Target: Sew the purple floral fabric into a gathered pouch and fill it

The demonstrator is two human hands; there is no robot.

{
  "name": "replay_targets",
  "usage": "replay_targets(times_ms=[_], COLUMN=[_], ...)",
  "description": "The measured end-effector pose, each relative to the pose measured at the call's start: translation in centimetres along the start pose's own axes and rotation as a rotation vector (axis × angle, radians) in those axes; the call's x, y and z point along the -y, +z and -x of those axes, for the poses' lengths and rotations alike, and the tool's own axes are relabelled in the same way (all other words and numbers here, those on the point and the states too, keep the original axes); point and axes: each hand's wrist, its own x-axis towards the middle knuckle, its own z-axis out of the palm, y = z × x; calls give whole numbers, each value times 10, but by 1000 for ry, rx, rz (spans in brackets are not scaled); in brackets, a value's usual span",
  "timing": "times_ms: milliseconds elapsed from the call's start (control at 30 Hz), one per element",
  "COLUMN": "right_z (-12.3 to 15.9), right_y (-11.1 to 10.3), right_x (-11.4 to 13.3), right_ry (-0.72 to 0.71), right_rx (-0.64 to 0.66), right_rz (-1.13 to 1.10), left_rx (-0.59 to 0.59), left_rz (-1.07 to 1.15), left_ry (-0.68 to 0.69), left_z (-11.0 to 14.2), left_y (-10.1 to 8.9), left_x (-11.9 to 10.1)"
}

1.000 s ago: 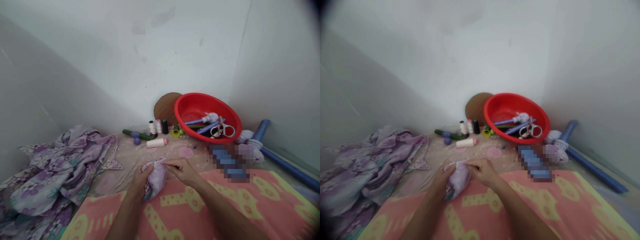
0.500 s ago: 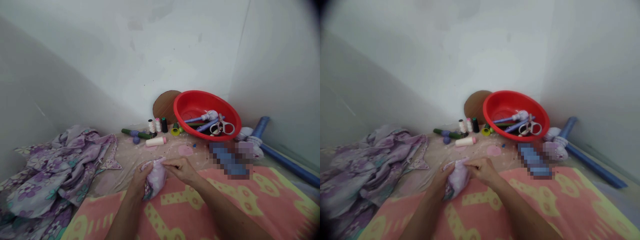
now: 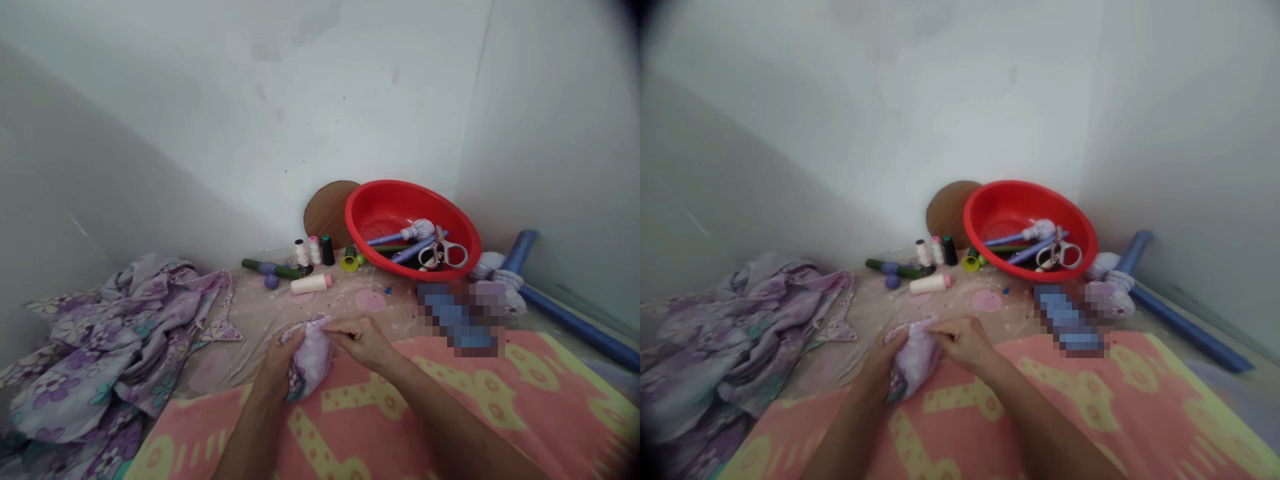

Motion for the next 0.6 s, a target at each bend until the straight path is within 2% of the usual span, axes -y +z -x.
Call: replay_targets(times_ms=[600], right_z=[0], right_y=[1], right_x=[0], right_ry=[-14], right_rx=[11], right_rz=[29], left_rx=[-4], left_rz=[12], left_ry=[-3], left_z=[1], left_y=[0], left_x=[-1])
